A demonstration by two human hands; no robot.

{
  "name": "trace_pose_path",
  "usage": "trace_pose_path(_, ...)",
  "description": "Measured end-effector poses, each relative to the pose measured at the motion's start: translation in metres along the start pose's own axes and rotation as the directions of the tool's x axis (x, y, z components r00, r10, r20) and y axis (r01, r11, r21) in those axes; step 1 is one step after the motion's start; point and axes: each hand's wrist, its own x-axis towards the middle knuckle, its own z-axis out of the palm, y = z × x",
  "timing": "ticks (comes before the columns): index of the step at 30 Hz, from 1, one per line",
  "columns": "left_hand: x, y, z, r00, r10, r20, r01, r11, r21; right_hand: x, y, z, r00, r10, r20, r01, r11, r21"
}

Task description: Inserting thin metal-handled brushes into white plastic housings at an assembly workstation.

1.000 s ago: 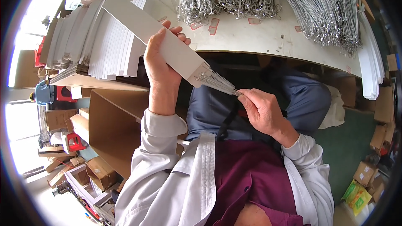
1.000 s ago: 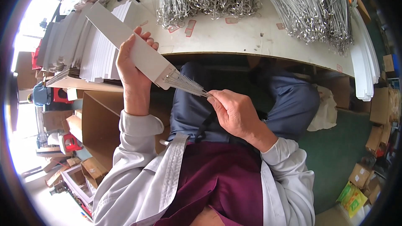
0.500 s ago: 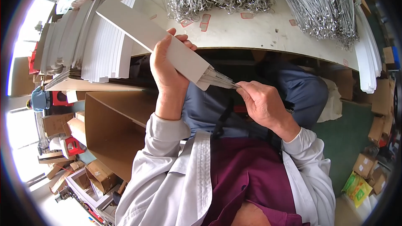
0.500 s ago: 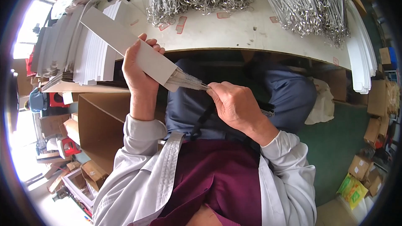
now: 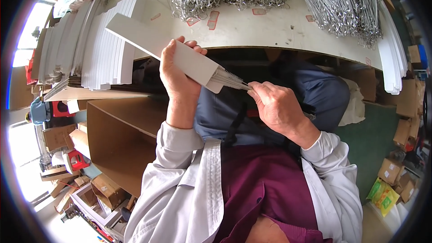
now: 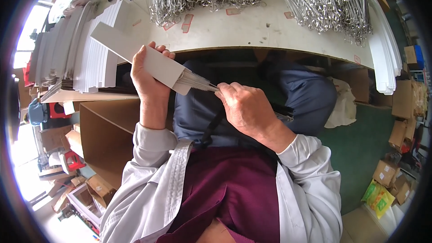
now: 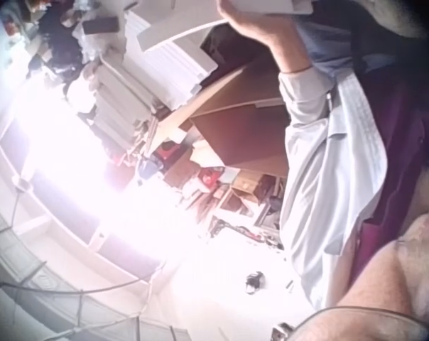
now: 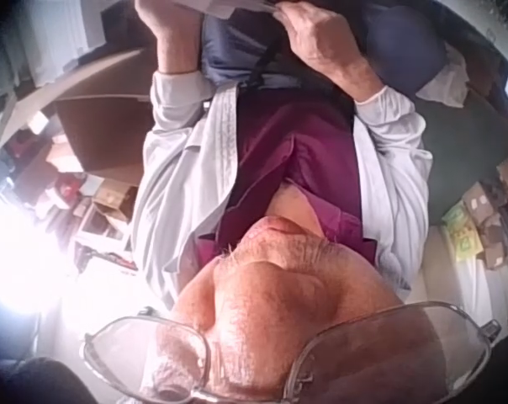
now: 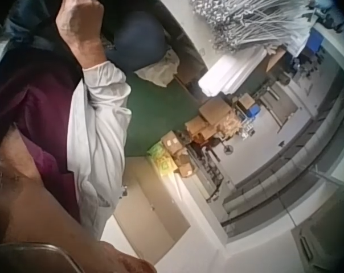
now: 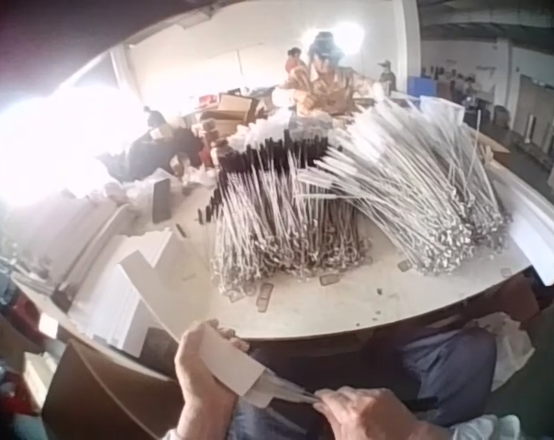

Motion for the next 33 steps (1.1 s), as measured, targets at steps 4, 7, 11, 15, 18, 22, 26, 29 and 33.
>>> trace_pose_path(4, -0.017, -0.022, 0.006, 0.995, -0.091, 0.030, 0.090, 0.995, 0.031, 0.005, -0.003, 0.001, 0.999, -0.007, 0.032, 0.008, 0.999, -0.044)
trace_pose_path(7, -0.035, -0.041, 0.010, 0.983, -0.183, 0.021, 0.182, 0.982, 0.045, 0.006, 0.001, 0.011, 0.998, 0.036, 0.055, -0.033, 0.998, -0.060)
trace_pose_path(11, -0.025, -0.034, 0.003, 0.988, -0.150, 0.038, 0.150, 0.989, -0.004, 0.014, -0.005, 0.005, 0.997, 0.053, 0.062, -0.052, 0.998, -0.024)
trace_pose_path(15, -0.016, -0.023, 0.001, 0.993, -0.111, 0.038, 0.112, 0.993, -0.027, 0.018, 0.006, -0.028, 0.970, 0.075, 0.233, -0.072, 0.997, -0.022)
trace_pose_path(18, -0.009, -0.010, -0.006, 0.995, -0.075, 0.058, 0.081, 0.992, -0.095, 0.010, 0.020, -0.046, 0.920, 0.136, 0.368, -0.119, 0.991, -0.068)
trace_pose_path(22, -0.014, -0.022, 0.004, 0.995, -0.082, 0.056, 0.084, 0.996, -0.028, -0.004, 0.025, -0.034, 0.974, 0.078, 0.211, -0.056, 0.992, -0.110)
trace_pose_path(26, -0.035, -0.051, 0.012, 0.987, -0.155, 0.049, 0.154, 0.988, 0.018, 0.011, 0.003, -0.014, 0.981, 0.088, 0.175, -0.058, 0.984, -0.170)
trace_pose_path(29, -0.029, -0.045, 0.008, 0.991, -0.121, 0.065, 0.122, 0.993, -0.009, 0.019, 0.004, -0.012, 0.985, 0.074, 0.154, -0.067, 0.997, -0.048)
trace_pose_path(33, -0.019, -0.026, 0.008, 0.999, -0.052, 0.015, 0.052, 0.999, 0.004, 0.019, 0.015, -0.044, 0.914, 0.223, 0.340, -0.332, 0.893, 0.306)
